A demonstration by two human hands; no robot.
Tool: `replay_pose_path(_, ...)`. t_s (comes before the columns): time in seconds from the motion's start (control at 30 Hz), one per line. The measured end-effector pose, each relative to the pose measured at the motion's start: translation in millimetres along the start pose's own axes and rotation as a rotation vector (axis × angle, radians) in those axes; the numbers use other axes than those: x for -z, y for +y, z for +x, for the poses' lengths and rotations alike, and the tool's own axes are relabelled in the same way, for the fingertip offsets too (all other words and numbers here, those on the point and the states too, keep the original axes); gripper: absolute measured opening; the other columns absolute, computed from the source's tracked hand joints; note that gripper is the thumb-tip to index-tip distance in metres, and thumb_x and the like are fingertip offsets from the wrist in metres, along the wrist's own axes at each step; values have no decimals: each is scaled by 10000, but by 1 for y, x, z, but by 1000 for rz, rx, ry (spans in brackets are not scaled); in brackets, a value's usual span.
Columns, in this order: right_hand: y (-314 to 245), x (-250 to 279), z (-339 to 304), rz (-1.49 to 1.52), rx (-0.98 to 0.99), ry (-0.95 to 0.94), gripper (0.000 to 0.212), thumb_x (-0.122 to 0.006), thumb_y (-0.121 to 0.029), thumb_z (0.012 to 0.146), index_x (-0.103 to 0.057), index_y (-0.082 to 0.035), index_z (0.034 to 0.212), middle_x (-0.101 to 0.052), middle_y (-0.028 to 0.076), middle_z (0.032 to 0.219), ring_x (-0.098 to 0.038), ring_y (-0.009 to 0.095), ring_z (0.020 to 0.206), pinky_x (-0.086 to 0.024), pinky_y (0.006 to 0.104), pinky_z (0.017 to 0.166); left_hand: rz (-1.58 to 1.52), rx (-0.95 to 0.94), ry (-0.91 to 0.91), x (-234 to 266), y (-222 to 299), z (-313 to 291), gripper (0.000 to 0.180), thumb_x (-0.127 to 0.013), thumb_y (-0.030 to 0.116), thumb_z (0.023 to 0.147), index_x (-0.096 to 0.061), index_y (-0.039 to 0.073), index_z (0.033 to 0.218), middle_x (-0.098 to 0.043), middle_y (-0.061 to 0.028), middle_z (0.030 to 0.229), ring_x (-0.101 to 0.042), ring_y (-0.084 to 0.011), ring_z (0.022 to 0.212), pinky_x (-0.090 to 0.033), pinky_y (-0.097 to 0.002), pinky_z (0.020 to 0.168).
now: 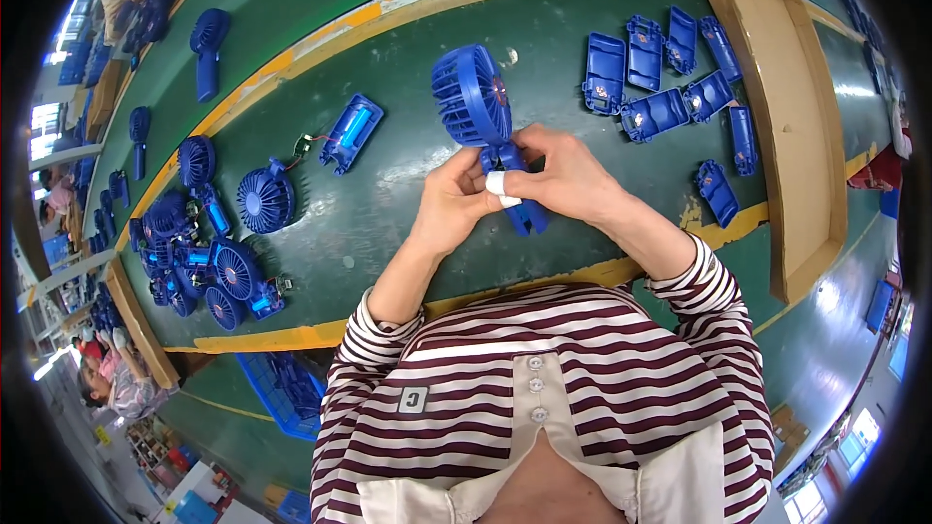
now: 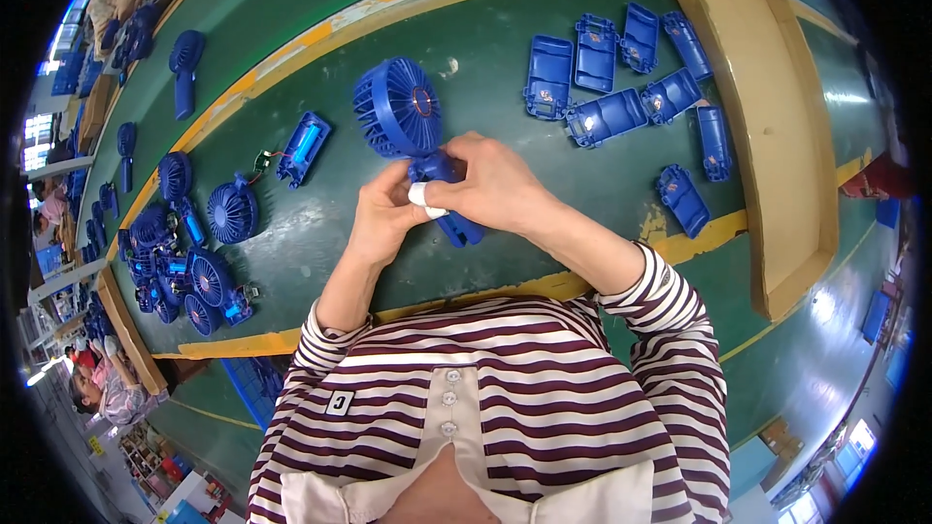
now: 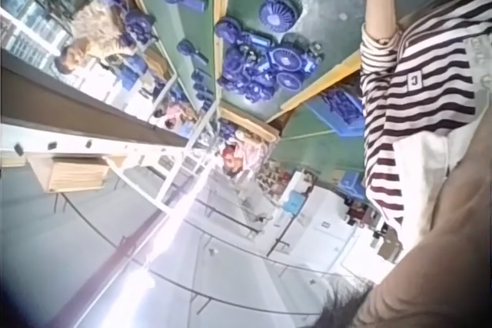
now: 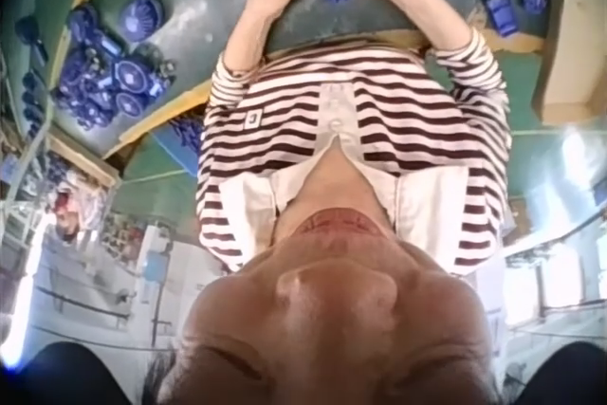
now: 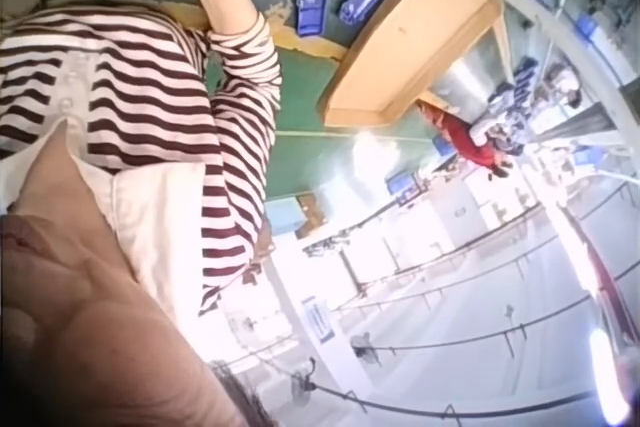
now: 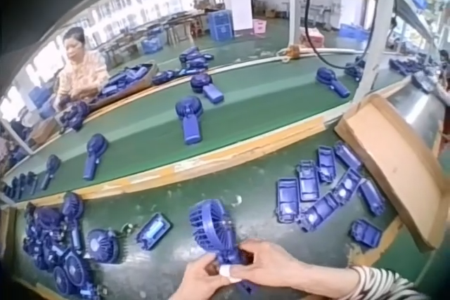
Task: The person assembles portable fans by inserting internal electronic components and wiring into the handle casings, pressing the covers on by hand, testing the fans, and placing them onto the conveyor belt.
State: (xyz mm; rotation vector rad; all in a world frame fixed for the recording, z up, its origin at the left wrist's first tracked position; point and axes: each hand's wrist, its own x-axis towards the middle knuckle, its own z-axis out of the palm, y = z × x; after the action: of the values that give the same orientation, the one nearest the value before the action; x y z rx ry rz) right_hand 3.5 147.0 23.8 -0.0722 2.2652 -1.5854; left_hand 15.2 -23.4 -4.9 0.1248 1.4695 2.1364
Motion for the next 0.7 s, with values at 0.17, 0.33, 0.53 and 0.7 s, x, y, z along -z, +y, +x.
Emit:
replay_pose_path(0.17,-7,4,-3,46,-160,166,532,-694,-339,660,-578,66,984,-595,183,900,-605,251,777,-481,322,690,-199,178,49,5,9,0,449,-595,68,819,-412,10,1225,-542,-84,1115,-570,-190,981,-493,-324,816)
replay_pose_path(0.33,9,10,-8,-706,192,461,545,-727,-250,615,-525,39,1031,-511,182,1046,-550,321,864,-472,373,699,-344,216,77,8,21,-12,392,-509,86,857,-383,-10,1216,-530,-159,1144,-568,-303,1011,-494,-392,828)
replay_pose_path(0.53,7,-4,-5,-632,622,375,427,-695,-124,605,-552,-20,994,-495,150,1072,-498,313,908,-421,368,699,-330,186,259,8,18,-23,399,-468,33,814,-412,-46,1201,-555,-166,1097,-585,-267,970,-499,-372,815)
replay_pose_path(0.7,6,-19,0,-408,735,242,206,-613,21,652,-572,8,854,-566,108,898,-556,278,785,-443,348,649,-229,241,247,4,15,-24,367,-441,-25,784,-483,-29,1149,-590,-93,1018,-598,-141,870,-507,-280,738)
